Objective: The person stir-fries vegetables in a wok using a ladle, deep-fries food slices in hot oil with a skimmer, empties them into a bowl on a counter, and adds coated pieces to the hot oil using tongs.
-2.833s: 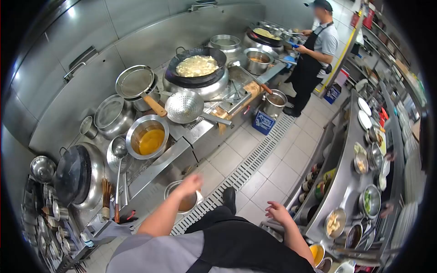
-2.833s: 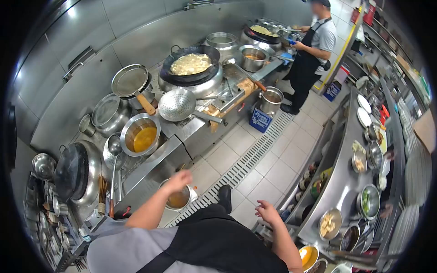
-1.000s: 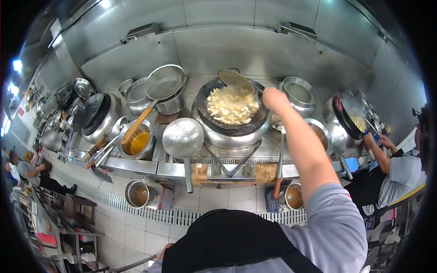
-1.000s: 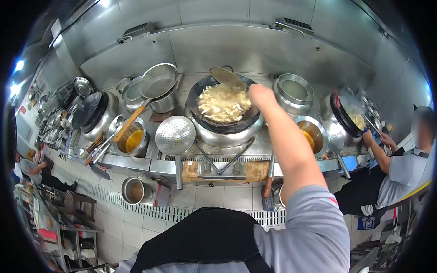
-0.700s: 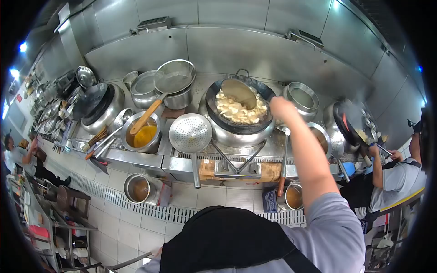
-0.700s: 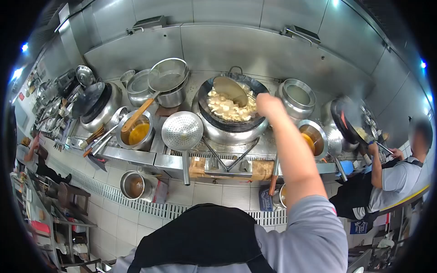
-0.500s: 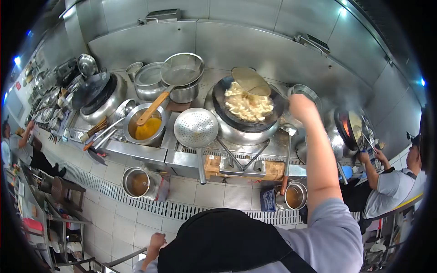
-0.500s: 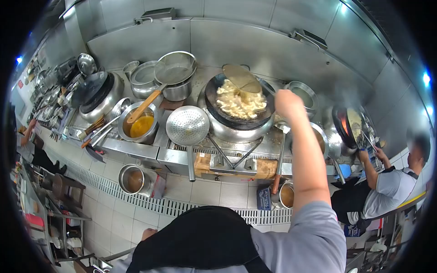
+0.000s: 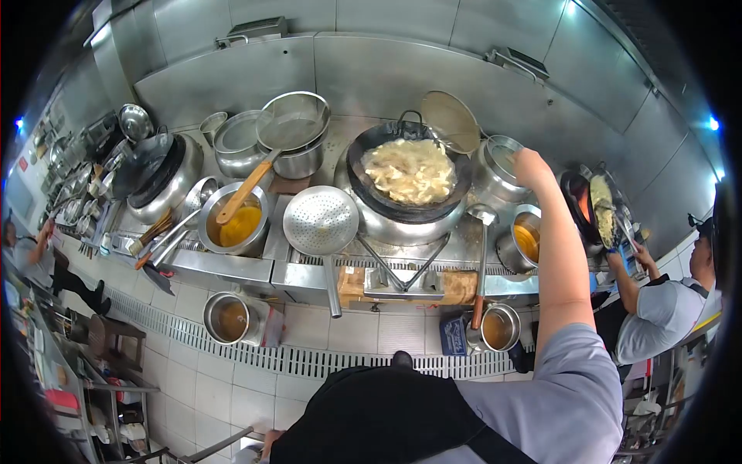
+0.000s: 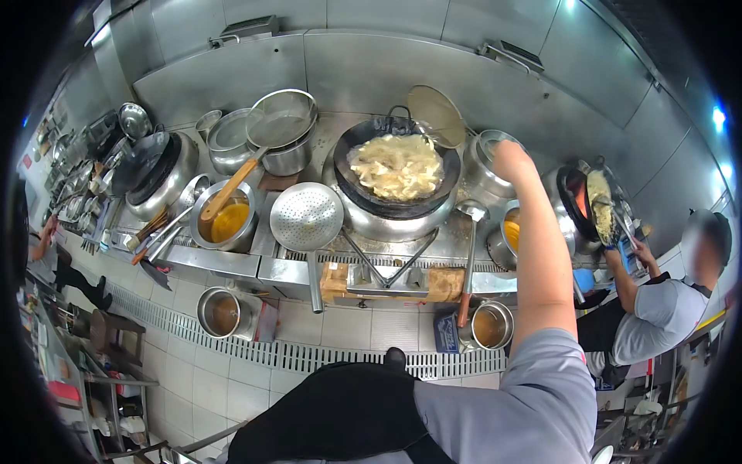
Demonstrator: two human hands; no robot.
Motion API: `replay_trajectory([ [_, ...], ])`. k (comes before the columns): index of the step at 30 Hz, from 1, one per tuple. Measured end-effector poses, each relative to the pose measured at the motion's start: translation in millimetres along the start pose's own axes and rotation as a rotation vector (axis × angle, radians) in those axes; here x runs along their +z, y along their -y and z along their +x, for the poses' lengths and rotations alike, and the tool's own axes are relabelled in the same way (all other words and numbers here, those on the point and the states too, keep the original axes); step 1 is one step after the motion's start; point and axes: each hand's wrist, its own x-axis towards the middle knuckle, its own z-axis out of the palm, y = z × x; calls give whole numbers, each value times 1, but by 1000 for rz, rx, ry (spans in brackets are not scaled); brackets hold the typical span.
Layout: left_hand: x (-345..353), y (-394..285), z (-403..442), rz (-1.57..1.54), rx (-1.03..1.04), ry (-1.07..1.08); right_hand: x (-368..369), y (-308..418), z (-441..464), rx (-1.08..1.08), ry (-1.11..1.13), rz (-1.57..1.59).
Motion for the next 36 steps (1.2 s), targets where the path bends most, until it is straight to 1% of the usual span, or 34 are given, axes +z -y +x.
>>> replay_trajectory([
  [4, 16, -24, -14, -44, -59, 15, 70, -56, 42, 41, 50, 57],
  [6, 19, -43, -12, -65, -52, 16, 110, -67, 46, 4, 202, 128],
  [8, 21, -60, -8, -72, -35, 11, 131, -58, 33, 138, 286, 708],
  [10, 14, -75, -6, -79, -15, 2, 153, -38, 23, 271, 398, 964],
  [12, 6, -86, 0, -79, 0, -16, 180, -20, 18, 294, 588, 1376],
  [14, -2, -93, 5, -80, 14, -38, 184, -1, 12, 323, 676, 1510],
  [16, -9, -97, 10, -86, 20, -55, 170, 3, 4, 308, 669, 1533],
  [19, -14, -100, 16, -93, 32, -68, 137, -3, -11, 134, 581, 1355],
  [20, -15, -99, 17, -93, 34, -67, 116, -2, -20, 130, 578, 1353],
  [22, -12, -96, 22, -85, 45, -57, 72, 0, -41, 30, 402, 907],
  [23, -7, -92, 22, -73, 49, -48, 61, -4, -46, -80, 300, 691],
  [24, -5, -89, 24, -68, 48, -40, 57, -9, -50, -76, 303, 685],
  [26, 1, -79, 24, -52, 52, -22, 40, -10, -62, -377, -147, 361],
  [28, 5, -71, 22, -45, 49, -9, -16, 3, -85, -245, 23, 234],
  [30, 9, -61, 20, -41, 40, -2, -52, 3, -99, -300, -15, 187],
  [32, 13, -52, 19, -45, 31, 2, -91, 20, -124, -263, -24, 38],
  [33, 14, -49, 18, -49, 27, 3, -93, 23, -128, -271, -65, 44],
  [34, 18, -44, 17, -48, 26, 6, -84, 33, -122, -273, -60, 38],
  [36, 24, -39, 18, -47, 29, 15, -36, 56, -101, -201, 196, -62],
])
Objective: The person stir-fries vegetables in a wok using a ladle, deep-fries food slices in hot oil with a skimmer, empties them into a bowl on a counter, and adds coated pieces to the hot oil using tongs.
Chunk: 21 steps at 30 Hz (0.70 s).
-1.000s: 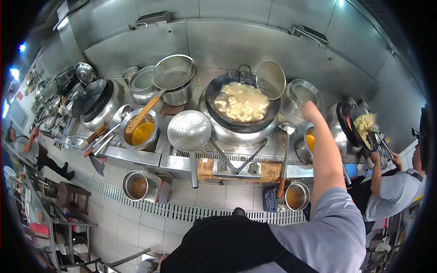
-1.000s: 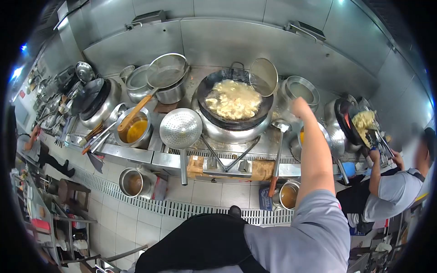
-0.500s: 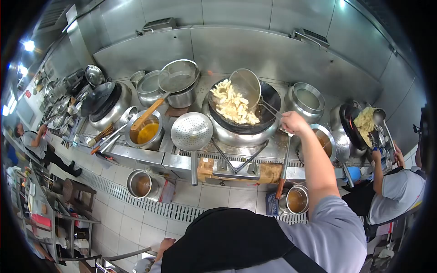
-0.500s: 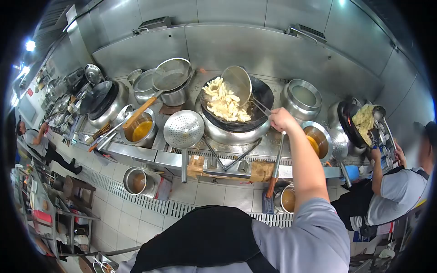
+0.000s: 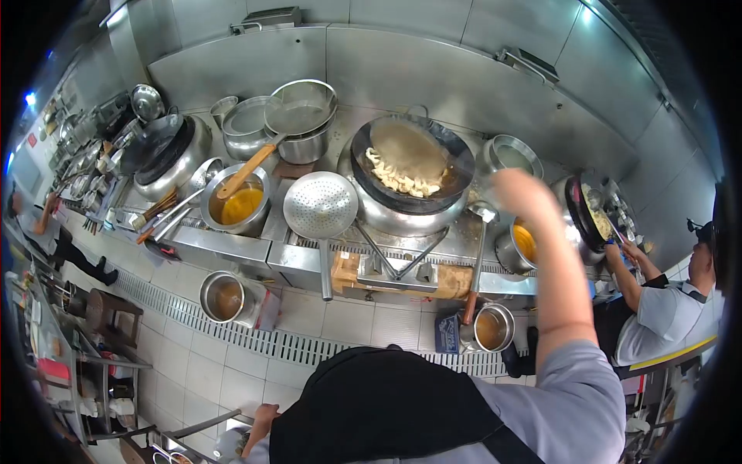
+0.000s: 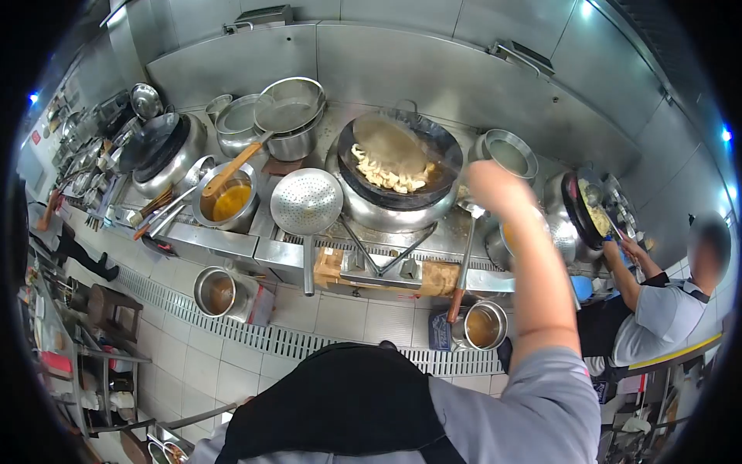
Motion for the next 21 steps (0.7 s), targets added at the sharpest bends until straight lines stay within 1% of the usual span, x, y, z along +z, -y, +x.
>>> replay_trajectory([
  [2, 2, 1, 3, -7, 2, -5, 37, 10, 49, -31, 14, -43],
  [3, 3, 4, 4, -11, -2, -5, 25, 13, 46, -26, 5, -32],
  [4, 4, 5, 3, -19, -2, -6, 7, 13, 40, 44, -21, 21],
  [6, 7, 5, 2, -43, -9, -14, -19, -1, 32, -9, -108, -63],
  [8, 11, 5, 1, -55, -12, -14, -50, 20, 11, 1, -130, -68],
  [9, 11, 5, 1, -56, -12, -15, -37, 15, 33, -12, -102, -148],
  [10, 11, 4, -1, -52, -11, -12, -19, 21, 53, 7, -43, -72],
  [11, 12, 4, 0, -48, -5, -8, 5, 34, 68, 18, -52, -74],
  [12, 13, 3, 0, -42, -6, -10, 46, 33, 103, 10, -42, -129],
  [13, 12, 3, 1, -44, -8, -13, 40, 51, 99, 53, -29, -94],
  [16, 12, 3, -3, -54, -22, -8, 17, 18, 117, 33, -109, -79],
  [17, 12, 2, -3, -57, -27, -12, -13, 22, 92, 92, -149, -52],
  [18, 12, 2, -5, -61, -32, -14, -37, 25, 71, 68, -173, -62],
  [20, 14, 1, -7, -64, -42, -14, -47, 19, 70, 49, -159, -56],
  [21, 16, 1, -10, -55, -41, -9, -41, 25, 78, 55, -94, -45],
])
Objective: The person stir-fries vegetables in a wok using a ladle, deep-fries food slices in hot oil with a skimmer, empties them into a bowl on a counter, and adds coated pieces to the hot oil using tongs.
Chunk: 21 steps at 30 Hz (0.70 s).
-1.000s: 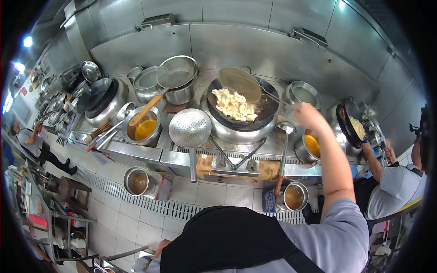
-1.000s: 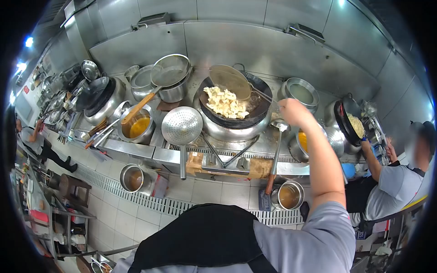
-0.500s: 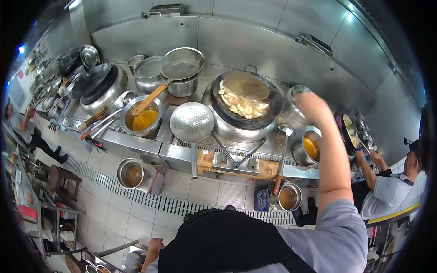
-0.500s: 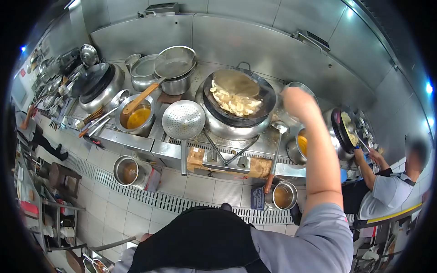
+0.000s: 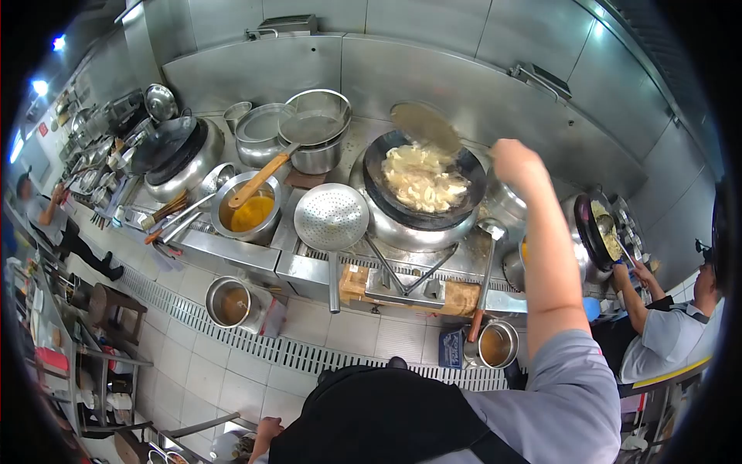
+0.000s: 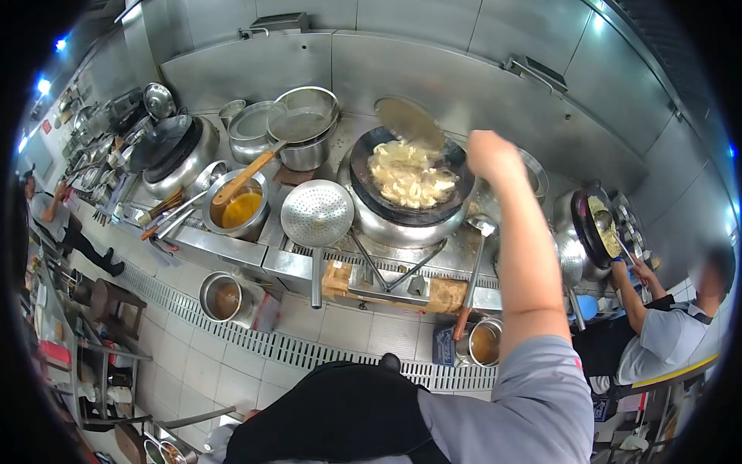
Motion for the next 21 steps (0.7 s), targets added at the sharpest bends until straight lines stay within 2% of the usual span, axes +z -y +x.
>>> replay_trajectory([
  [2, 1, -1, -1, 13, 4, 14, 53, 12, 32, -31, 90, 36],
  [3, -1, -4, -1, 17, 3, 15, 78, 20, 44, 52, 50, 57],
  [6, -5, -8, 3, 17, -2, 12, 75, -14, 56, 44, -1, 34],
  [7, -7, -10, 3, 14, -1, 9, 51, -23, 43, 39, -41, 9],
  [8, -9, -13, 5, 11, 2, 5, 30, -25, 26, 12, -118, -26],
  [9, -10, -14, 5, 12, 3, 4, 17, -30, 20, -20, -99, -45],
  [11, -14, -18, 8, 13, 7, 0, 15, -22, 12, 34, -153, -41],
  [14, -15, -26, 11, 15, 21, -8, 86, -12, 54, -106, -118, -146],
  [15, -17, -28, 14, 12, 23, -20, 103, -10, 72, -62, -99, -72],
  [17, -20, -29, 16, -1, 24, -37, 69, -9, 57, -95, -159, -138],
  [18, -21, -30, 18, -10, 27, -45, 46, -18, 49, -134, -120, -160],
  [20, -23, -31, 21, -28, 27, -60, 10, -37, 38, -50, -123, -126],
  [21, -21, -31, 21, -31, 27, -64, -1, -44, 32, -75, -135, -119],
])
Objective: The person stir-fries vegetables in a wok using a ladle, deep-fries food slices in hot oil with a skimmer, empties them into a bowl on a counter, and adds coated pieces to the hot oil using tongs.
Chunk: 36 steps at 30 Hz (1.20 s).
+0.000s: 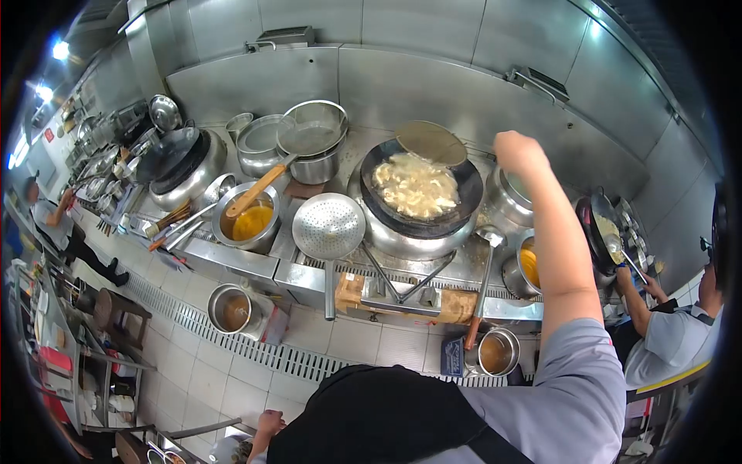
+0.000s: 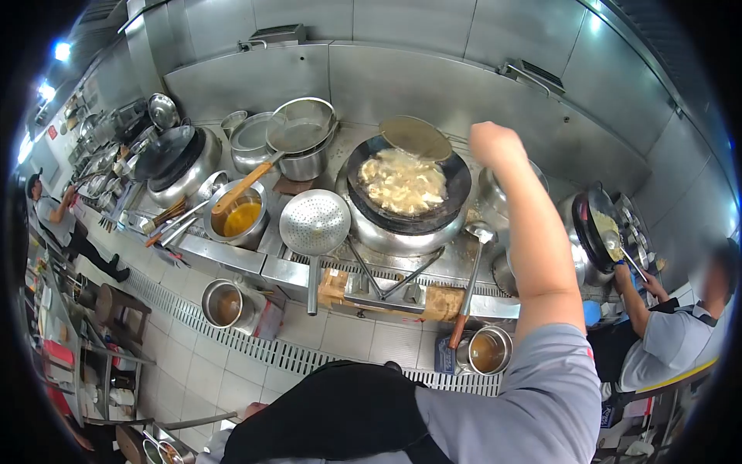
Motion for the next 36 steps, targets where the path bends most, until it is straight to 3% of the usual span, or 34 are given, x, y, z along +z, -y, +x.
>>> replay_trajectory([
  [2, 7, 3, 3, 20, 22, 0, 6, 3, 4, -3, 79, -33],
  [6, 20, 14, 17, 198, 181, -6, 105, 25, 38, 121, 71, 60],
  [10, 36, 20, -10, -231, -277, -33, 26, 3, 11, 48, 24, -25],
  [11, 33, 18, -19, -235, -283, -28, -2, 2, -3, 53, 26, -49],
  [13, 16, 14, -30, 222, 135, 121, -13, 4, -5, 54, 29, -69],
  [16, 17, 15, -27, 157, 61, 123, 32, 17, 10, 76, 99, 15],
  [17, 16, 13, -23, 125, 28, 116, 81, 24, 27, 0, 38, -30],
  [18, 12, 10, -18, 101, 9, 105, 100, 34, 37, 82, 42, 46],
  [26, -1, -5, -11, -31, -43, 39, -28, 16, -12, 22, -8, -45],
  [29, 3, -4, -13, 25, -29, 78, 35, 32, 18, 23, 112, -15],
  [30, 6, -4, -13, 39, -25, 92, 68, 40, 30, -76, 137, -80],
  [31, 7, -3, -13, 39, -34, 99, 72, 53, 30, 19, 73, 6],
  [36, 14, 5, -25, 12, -60, 131, 23, 9, 21, 10, 64, -26],
])
